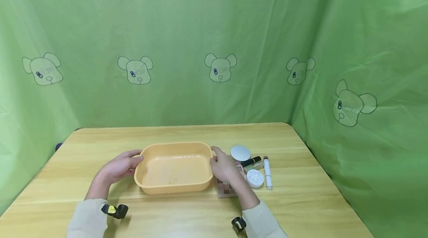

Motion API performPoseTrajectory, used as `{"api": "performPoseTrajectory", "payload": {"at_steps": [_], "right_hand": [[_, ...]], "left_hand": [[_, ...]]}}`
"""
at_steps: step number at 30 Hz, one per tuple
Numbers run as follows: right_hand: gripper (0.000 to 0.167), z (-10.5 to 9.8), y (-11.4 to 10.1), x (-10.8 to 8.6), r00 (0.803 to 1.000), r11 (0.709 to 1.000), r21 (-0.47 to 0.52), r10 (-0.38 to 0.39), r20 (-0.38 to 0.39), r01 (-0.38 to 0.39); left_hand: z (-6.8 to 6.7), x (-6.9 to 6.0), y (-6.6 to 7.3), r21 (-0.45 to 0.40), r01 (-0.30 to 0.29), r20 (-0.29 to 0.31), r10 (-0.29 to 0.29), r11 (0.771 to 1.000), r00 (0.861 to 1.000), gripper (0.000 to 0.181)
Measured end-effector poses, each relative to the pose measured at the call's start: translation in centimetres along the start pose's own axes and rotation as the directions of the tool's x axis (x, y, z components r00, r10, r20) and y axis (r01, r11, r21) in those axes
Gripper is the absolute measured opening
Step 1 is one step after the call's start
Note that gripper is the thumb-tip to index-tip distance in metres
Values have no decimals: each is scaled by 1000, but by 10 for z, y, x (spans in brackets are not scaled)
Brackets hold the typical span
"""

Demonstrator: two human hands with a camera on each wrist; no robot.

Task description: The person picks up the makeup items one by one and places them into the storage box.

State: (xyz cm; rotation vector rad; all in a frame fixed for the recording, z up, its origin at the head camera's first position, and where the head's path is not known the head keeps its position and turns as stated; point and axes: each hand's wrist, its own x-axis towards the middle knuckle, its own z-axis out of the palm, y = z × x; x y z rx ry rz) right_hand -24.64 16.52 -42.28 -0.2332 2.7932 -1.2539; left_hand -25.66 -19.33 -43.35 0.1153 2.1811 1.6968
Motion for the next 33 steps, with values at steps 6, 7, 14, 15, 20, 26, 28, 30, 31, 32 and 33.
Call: {"api": "performPoseTrajectory", "payload": {"at_steps": [6, 7, 14, 15, 20, 26, 28, 30, 31, 32, 33], "right_hand": [[49, -1, 0, 1, 1000, 1000, 15, 4, 10, -4], [49, -1, 0, 1, 1000, 1000, 14, 5, 11, -5], [49, 0, 1, 1, 1000, 1000, 4, 2, 2, -2], [49, 0, 1, 1, 1000, 1000, 2, 1, 0, -1], [49, 1, 1, 0, 1000, 1000, 7, -6, -1, 6], [49, 1, 0, 1, 1000, 1000, 11, -5, 4, 5], [49, 0, 0, 1, 1000, 1000, 13, -4, 4, 4], [49, 0, 0, 1, 1000, 1000, 13, -5, 4, 5], [49, 0, 0, 1, 1000, 1000, 14, -5, 4, 5], [49, 0, 0, 1, 1000, 1000, 11, -6, 3, 5], [49, 0, 0, 1, 1000, 1000, 10, -6, 3, 6]], "left_hand": [[-4, 2, -5, -30, -12, 14, 13, 999, 1000, 69], [-4, 2, -6, -32, -13, 18, 14, 999, 1000, 68], [-5, 2, -8, -41, -23, 41, 24, 999, 999, 67], [-5, 2, -8, -40, -24, 44, 25, 999, 999, 68], [-6, 3, -8, -45, -22, 36, 24, 999, 999, 66], [-8, 4, -10, -54, -29, 33, 30, 998, 999, 66], [-8, 5, -10, -56, -30, 34, 32, 998, 999, 66], [-8, 5, -11, -53, -31, 33, 33, 998, 999, 65], [-8, 5, -11, -52, -32, 35, 34, 998, 999, 65], [-8, 5, -11, -52, -34, 35, 36, 998, 999, 65], [-8, 6, -11, -52, -34, 35, 36, 998, 999, 65]]}}
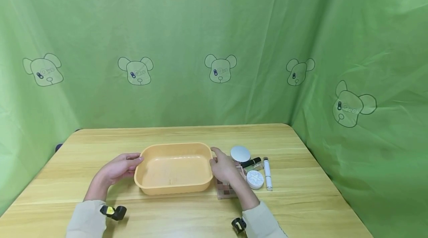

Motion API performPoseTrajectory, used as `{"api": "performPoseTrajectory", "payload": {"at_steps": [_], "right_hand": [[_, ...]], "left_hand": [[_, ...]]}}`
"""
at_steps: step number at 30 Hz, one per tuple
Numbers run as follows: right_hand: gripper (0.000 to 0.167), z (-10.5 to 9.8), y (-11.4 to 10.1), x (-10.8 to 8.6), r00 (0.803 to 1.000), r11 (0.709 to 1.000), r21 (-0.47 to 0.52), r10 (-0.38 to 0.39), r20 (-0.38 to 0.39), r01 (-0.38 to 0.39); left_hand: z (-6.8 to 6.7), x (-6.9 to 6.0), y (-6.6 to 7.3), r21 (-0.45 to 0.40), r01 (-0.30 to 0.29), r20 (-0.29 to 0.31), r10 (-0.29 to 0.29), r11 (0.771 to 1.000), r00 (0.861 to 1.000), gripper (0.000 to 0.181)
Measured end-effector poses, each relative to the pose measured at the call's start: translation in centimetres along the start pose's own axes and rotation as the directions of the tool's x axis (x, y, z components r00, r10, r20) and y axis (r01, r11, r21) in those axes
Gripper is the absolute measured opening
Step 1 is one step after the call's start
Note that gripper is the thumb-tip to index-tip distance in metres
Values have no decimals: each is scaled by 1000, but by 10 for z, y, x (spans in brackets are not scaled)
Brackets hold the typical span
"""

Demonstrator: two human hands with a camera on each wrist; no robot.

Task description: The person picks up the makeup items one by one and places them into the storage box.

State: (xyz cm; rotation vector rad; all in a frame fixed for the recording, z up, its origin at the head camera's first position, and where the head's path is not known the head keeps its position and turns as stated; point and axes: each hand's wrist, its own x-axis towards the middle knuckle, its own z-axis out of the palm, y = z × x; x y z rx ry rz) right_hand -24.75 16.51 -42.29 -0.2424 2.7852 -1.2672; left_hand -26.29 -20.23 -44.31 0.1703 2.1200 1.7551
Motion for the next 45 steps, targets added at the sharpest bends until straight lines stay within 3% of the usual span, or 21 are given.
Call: {"api": "performPoseTrajectory", "payload": {"at_steps": [17, 25, 36, 45], "right_hand": [[50, -2, 2, 1, 1000, 998, 51, 29, 1, -29], [48, -11, 1, 1, 998, 999, -24, 21, -52, -22], [41, -30, 7, 2, 996, 998, -19, 50, -69, -52], [34, -41, 14, 0, 996, 987, -141, 67, -61, -75]], "left_hand": [[2, -4, 4, -5, -13, 40, 13, 1000, 999, 67], [1, -3, 2, -2, -11, 37, 11, 1000, 999, 67], [1, -3, 3, -6, -11, 34, 11, 1000, 999, 67], [1, -2, 2, -7, -9, 35, 9, 1000, 999, 68]]}}
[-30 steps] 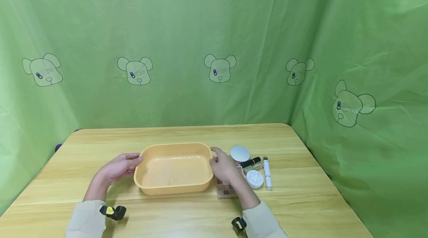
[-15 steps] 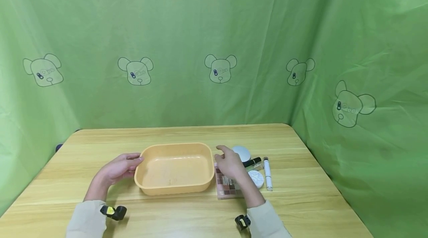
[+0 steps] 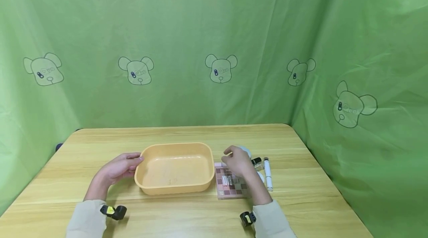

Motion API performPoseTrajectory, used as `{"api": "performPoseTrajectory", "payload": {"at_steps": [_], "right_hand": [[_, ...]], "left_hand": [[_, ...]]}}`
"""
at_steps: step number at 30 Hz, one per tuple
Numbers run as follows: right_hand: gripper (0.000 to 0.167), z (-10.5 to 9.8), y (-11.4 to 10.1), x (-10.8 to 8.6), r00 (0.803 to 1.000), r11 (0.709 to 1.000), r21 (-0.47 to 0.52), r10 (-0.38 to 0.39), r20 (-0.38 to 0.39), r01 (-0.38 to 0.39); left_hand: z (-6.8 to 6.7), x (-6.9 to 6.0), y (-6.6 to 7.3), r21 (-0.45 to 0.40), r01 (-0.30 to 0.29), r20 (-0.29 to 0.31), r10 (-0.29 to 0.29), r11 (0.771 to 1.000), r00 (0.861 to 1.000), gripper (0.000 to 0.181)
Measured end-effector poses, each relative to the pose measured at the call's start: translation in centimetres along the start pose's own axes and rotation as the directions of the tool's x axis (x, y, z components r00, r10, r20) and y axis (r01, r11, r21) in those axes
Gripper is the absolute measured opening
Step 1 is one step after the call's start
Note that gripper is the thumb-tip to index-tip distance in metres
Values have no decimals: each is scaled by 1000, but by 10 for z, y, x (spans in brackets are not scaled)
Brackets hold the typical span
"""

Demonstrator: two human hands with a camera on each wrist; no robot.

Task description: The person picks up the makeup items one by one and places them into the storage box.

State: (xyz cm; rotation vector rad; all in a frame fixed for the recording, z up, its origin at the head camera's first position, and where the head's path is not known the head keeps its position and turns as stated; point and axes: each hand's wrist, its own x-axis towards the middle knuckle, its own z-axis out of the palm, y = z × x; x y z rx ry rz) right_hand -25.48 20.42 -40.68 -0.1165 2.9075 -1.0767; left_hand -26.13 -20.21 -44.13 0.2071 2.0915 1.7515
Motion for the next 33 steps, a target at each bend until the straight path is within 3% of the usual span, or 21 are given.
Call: {"api": "performPoseTrajectory", "payload": {"at_steps": [12, 17, 24, 33], "right_hand": [[21, -5, 5, -2, 999, 988, -156, 28, 46, -20], [17, -6, 5, -5, 995, 980, -189, 76, 58, -64], [20, -1, 6, -4, 987, 979, -169, 129, 94, -112], [36, 3, 4, -5, 983, 974, -196, 139, 120, -114]], "left_hand": [[-1, 0, -1, 5, -1, -3, 1, 1000, 1000, 68], [0, -1, 0, 3, -1, -5, 1, 1000, 1000, 68], [0, 0, 0, -3, 8, -12, -8, 1000, 1000, 68], [0, 1, 0, 1, 23, -37, -23, 1000, 999, 68]]}}
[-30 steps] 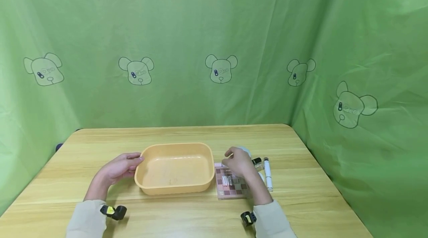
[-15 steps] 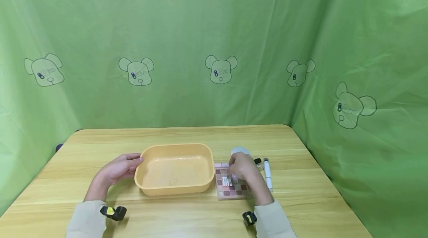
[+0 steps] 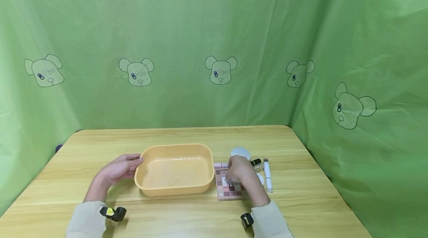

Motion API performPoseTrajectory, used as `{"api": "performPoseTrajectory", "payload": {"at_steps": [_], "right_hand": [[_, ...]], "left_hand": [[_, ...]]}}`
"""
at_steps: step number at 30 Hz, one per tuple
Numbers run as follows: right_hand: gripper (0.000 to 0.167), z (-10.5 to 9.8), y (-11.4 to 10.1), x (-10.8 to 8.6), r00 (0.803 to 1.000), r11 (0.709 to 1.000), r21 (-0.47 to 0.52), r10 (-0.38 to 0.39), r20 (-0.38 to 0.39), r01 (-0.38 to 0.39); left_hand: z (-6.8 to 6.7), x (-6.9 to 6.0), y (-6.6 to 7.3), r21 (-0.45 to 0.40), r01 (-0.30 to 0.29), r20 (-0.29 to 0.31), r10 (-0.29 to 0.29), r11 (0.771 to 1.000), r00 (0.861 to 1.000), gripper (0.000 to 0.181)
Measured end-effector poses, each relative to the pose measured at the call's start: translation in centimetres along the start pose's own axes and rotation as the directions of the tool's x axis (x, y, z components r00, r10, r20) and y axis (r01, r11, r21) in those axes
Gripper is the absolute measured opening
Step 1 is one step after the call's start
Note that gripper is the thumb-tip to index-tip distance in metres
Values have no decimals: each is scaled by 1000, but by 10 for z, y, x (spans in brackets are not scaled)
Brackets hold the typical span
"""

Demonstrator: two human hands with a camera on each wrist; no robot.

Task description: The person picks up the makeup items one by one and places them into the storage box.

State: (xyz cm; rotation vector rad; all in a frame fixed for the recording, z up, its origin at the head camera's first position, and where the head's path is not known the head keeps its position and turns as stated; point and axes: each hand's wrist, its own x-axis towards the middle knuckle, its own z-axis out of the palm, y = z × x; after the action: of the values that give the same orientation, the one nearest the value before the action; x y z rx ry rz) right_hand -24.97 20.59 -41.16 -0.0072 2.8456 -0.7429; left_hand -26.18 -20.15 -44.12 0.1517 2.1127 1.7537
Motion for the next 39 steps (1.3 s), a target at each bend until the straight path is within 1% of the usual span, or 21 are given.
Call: {"api": "performPoseTrajectory", "payload": {"at_steps": [7, 14, 18, 25, 32, 36, 39], "right_hand": [[41, 1, -4, -1, 1000, 999, -45, -1, -5, 1], [48, 1, -4, -1, 1000, 998, -67, 2, -11, -3], [48, 1, -4, -1, 1000, 998, -64, 1, -6, -1], [47, 2, -3, 0, 1000, 998, -63, 6, 2, -6], [45, 1, -3, -1, 1000, 997, -75, -14, 10, 15], [49, 1, -2, -2, 1000, 997, -72, -10, 23, 12], [55, 1, -2, -2, 999, 997, -80, 3, 33, -1]], "left_hand": [[0, -1, 0, 8, -1, -10, 1, 1000, 1000, 67], [0, -1, 0, 7, -21, 23, 21, 1000, 1000, 68], [0, -1, 0, 5, -23, 26, 23, 1000, 999, 67], [0, -1, 0, 5, -16, 18, 16, 1000, 1000, 69], [0, -1, 1, 9, -12, 16, 12, 1000, 1000, 69], [1, -1, 1, 6, -1, 4, 1, 1000, 1000, 68], [1, -1, 2, 6, 3, -1, -3, 1000, 1000, 68]]}}
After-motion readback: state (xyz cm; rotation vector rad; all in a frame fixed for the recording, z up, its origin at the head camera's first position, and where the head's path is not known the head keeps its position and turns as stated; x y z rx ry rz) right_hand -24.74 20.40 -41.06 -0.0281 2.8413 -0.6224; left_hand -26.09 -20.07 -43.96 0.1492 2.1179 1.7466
